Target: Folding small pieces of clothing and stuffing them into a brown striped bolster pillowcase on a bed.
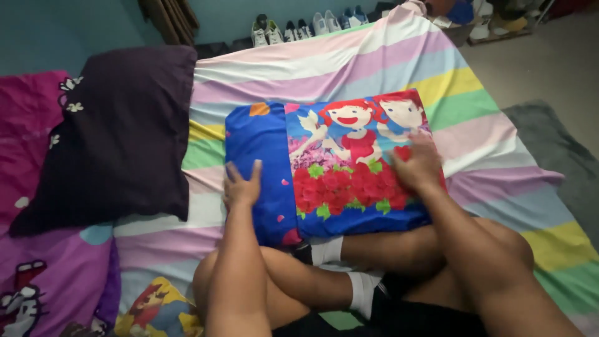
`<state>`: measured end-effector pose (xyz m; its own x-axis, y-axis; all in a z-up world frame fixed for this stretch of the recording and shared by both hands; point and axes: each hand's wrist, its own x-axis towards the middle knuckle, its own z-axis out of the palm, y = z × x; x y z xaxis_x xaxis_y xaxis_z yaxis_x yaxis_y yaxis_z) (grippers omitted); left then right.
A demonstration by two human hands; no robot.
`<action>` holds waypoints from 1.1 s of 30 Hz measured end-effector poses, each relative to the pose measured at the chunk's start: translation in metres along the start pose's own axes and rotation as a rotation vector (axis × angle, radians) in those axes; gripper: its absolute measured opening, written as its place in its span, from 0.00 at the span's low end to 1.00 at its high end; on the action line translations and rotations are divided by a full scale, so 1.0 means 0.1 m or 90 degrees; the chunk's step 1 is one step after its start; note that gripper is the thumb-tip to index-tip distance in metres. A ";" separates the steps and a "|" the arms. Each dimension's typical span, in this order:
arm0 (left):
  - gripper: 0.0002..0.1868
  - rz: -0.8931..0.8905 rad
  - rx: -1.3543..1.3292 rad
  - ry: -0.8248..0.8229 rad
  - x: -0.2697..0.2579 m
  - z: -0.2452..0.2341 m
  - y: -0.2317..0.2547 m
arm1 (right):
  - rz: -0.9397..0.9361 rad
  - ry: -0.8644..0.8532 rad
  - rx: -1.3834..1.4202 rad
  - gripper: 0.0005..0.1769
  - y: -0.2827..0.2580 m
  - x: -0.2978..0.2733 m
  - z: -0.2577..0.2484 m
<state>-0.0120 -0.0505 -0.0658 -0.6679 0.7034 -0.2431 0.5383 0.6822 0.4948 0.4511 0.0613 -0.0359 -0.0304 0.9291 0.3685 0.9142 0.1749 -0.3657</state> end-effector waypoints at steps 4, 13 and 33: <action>0.61 -0.092 -0.118 0.012 0.50 0.20 -0.24 | 0.461 -0.201 0.072 0.71 1.02 0.13 0.35; 0.31 0.123 -0.414 0.220 0.13 -0.76 0.73 | 0.227 0.047 0.270 0.32 0.61 0.68 -0.66; 0.38 0.578 0.080 0.279 -0.15 0.32 1.21 | -0.213 -0.054 -0.020 0.48 -1.04 0.30 0.37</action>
<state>0.0794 0.0272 -0.0287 -0.0960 0.8482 0.5209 0.9691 -0.0398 0.2434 0.3401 0.0833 -0.0179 -0.3625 0.8464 0.3901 0.8599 0.4652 -0.2102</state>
